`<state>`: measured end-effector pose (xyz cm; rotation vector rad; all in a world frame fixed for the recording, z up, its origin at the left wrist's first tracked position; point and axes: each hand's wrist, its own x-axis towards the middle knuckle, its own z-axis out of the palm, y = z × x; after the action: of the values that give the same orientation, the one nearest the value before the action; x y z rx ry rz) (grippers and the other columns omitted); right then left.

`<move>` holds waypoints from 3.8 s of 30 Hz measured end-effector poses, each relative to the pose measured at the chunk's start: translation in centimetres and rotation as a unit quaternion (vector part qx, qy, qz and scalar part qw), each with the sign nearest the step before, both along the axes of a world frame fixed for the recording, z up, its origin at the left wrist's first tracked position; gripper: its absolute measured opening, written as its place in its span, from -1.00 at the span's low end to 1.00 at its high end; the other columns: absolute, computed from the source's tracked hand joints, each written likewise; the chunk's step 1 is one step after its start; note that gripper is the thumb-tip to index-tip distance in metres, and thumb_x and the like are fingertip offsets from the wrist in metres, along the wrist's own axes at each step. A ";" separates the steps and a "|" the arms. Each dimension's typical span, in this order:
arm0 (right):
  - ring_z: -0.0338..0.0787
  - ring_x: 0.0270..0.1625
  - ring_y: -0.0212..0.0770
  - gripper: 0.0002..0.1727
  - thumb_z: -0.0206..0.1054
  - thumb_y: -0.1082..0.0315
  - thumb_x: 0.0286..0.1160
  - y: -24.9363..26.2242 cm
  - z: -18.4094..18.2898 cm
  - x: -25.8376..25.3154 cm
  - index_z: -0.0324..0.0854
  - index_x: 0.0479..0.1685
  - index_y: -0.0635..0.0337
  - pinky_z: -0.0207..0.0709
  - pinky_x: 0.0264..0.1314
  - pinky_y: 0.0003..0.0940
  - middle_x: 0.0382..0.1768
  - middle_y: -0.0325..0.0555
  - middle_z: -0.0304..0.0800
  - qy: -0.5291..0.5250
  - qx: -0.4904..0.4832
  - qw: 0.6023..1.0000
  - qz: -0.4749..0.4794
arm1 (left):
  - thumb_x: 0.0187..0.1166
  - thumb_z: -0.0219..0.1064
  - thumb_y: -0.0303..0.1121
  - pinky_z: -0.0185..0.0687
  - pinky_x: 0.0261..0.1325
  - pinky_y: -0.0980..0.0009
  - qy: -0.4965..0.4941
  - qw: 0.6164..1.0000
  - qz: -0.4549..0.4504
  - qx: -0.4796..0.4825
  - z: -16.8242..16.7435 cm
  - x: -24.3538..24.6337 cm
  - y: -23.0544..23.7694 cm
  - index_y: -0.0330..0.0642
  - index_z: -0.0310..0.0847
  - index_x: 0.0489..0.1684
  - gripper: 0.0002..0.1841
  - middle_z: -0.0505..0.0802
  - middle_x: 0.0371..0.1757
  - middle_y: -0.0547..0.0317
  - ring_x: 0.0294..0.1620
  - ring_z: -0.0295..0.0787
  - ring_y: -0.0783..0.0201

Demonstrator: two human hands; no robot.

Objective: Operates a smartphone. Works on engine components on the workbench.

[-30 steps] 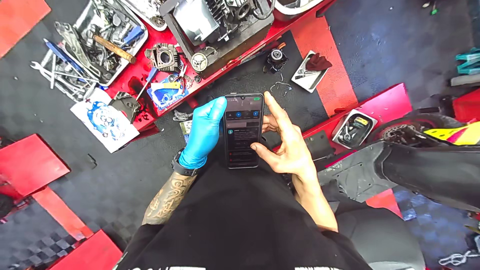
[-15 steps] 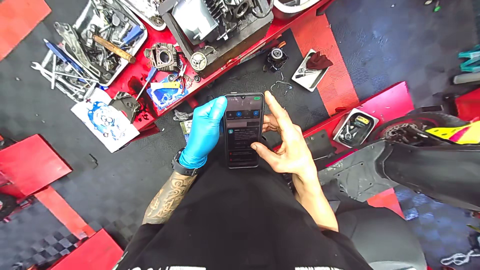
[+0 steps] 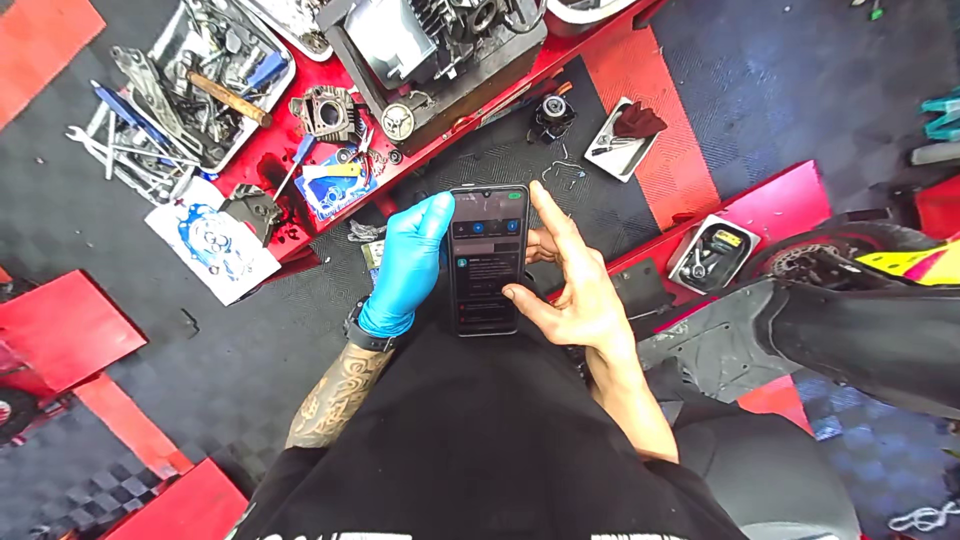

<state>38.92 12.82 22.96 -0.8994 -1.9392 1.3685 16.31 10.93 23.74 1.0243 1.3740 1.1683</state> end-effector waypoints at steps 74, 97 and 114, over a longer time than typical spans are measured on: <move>0.88 0.13 -0.30 0.05 0.47 0.41 0.40 -0.5 0.1 -0.9 -0.13 0.91 0.23 0.84 0.22 -0.29 0.19 -0.10 0.85 -0.020 0.005 1.000 -0.016 | 0.92 -0.04 -0.19 0.81 -0.17 0.39 0.012 1.000 0.005 -0.011 0.1 -0.7 -0.7 -0.16 0.78 -0.10 -0.58 0.89 -0.26 0.22 -0.25 0.85 0.38; 0.87 0.03 -0.37 -0.20 0.23 0.43 0.65 0.0 0.5 -1.4 -0.03 0.88 0.30 0.83 0.15 -0.37 0.10 -0.11 0.86 -0.017 0.013 0.999 -0.036 | 0.91 -0.04 -0.18 0.81 -0.09 0.36 0.019 1.000 0.010 -0.004 0.1 -0.8 -0.4 -0.16 0.78 -0.06 -0.58 0.89 -0.21 0.21 -0.18 0.85 0.37; 0.87 0.14 -0.32 0.23 0.69 0.18 0.24 -0.2 0.0 -1.6 -0.13 0.91 0.17 0.84 0.22 -0.28 0.20 -0.18 0.84 -0.008 -0.017 1.000 -0.011 | 0.92 -0.05 -0.21 0.84 -0.07 0.35 0.002 1.000 0.015 -0.007 -0.3 -1.1 -0.5 -0.19 0.78 0.01 -0.58 0.90 -0.17 0.18 -0.17 0.87 0.35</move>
<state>37.35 12.62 22.92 -0.9467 -1.9178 1.3902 15.24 10.41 23.47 0.9999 1.4036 1.1772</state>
